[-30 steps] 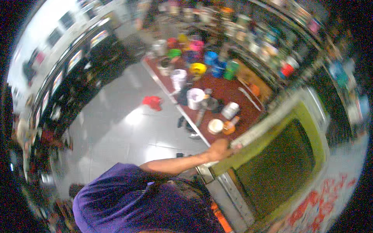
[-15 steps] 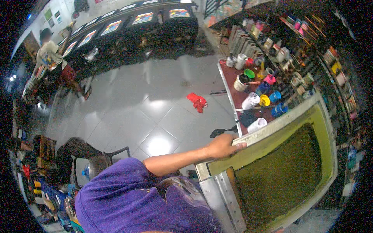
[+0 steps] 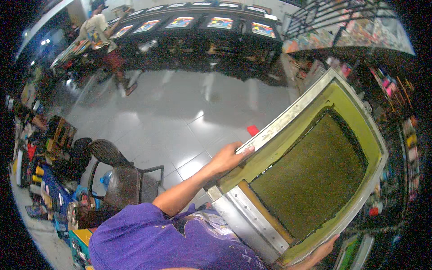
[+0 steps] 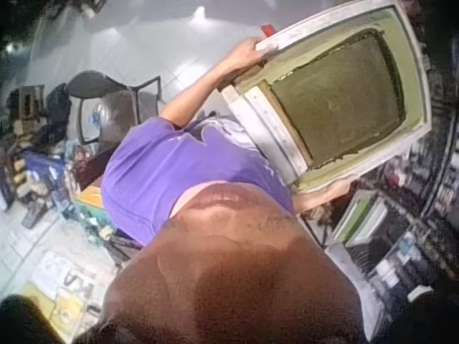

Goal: The person performs screen printing on black t-shirts using a green ink screen and a squeegee. They repeatedly pull the squeegee across the screen to transfer the design onto the shirts laid out on a table. Another person is seen using a heat gun on the printed shirts in the background.

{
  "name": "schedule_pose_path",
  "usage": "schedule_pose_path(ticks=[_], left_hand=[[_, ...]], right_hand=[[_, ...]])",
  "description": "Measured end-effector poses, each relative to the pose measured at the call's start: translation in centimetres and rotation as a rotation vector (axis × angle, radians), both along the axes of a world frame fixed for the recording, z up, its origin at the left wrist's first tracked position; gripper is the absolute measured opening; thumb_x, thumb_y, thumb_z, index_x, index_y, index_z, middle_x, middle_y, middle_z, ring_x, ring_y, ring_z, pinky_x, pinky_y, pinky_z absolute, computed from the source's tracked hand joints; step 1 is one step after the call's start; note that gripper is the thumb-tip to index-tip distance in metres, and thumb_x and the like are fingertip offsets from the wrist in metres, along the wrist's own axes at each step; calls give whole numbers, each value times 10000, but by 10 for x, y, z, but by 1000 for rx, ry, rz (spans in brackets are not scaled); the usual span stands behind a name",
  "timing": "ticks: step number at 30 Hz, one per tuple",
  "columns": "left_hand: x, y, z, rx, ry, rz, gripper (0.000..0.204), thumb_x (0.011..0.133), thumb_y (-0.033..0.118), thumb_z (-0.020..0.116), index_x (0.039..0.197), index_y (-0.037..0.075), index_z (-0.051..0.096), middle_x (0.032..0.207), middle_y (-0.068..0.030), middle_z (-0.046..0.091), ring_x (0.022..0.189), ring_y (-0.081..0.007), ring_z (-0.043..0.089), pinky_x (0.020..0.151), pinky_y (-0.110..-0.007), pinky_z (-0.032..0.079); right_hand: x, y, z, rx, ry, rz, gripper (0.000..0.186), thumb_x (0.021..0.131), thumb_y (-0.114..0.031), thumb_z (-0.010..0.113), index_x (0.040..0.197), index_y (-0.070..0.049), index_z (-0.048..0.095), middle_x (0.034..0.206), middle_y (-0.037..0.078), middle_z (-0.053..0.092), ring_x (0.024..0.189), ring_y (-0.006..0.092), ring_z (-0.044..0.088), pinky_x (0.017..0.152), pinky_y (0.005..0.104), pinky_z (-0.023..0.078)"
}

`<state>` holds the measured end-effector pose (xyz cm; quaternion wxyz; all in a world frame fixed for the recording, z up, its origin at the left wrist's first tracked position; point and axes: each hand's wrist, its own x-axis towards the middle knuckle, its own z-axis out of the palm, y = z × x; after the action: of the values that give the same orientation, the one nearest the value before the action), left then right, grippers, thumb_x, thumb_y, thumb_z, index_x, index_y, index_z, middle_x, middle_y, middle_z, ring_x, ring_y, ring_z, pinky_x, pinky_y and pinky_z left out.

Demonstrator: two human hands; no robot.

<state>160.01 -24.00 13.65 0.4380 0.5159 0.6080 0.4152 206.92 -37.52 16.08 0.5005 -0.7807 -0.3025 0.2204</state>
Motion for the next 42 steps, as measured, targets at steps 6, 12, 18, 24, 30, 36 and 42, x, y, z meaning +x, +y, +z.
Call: schedule_pose_path(ticks=[6,12,18,24,30,36,42], left_hand=[[-81,30,-13,-146,126,310,845,902,734,488,1146,-52,678,969,-275,711,953,-392,703,885,-455,518],[-155,72,-13,-267,124,564,778,935,693,459,1265,13,644,1084,-250,704,1029,-367,679,936,-449,494],[-218,66,-39,-249,163,904,806,951,677,478,1091,-92,678,933,-259,695,901,-310,661,854,-423,496],[-255,8,-48,-296,55,1199,756,975,622,508,1173,-91,662,1071,-204,703,1006,-200,614,932,-347,467],[-290,-51,-57,-160,21,1497,630,992,498,575,1241,-78,639,1195,-167,696,1123,-186,611,980,-305,441],[-346,-90,-58,-9,-72,1742,581,1016,423,568,1274,-95,615,1196,-116,684,1091,-144,591,973,-281,435],[-411,-134,-55,-62,-56,1929,597,1033,413,534,1357,-88,548,1374,-171,594,1282,-225,535,1097,-322,366]], right_hand=[[-31,174,-46,-23,125,277,719,1036,-578,397,1344,51,562,1241,170,645,1099,276,612,961,391,482],[-121,342,-96,20,182,613,685,1059,-526,392,1343,75,559,1276,159,634,1114,248,596,989,340,449],[-252,444,-78,-1,158,814,661,1053,-508,434,1263,92,617,1219,143,658,1132,213,581,1009,333,422],[-383,519,-78,-108,279,1171,639,1044,-502,464,1259,78,623,1176,118,675,1045,168,614,946,317,455],[-548,554,-109,-96,336,1407,627,1033,-478,504,1296,82,603,1229,155,665,1107,191,598,985,319,438],[-716,532,-78,-92,390,1607,601,1014,-446,569,1270,96,607,1203,148,667,1106,178,588,990,299,432],[-858,502,-70,-82,376,1747,643,984,-477,601,1293,88,597,1274,199,638,1196,232,567,1040,324,408]])
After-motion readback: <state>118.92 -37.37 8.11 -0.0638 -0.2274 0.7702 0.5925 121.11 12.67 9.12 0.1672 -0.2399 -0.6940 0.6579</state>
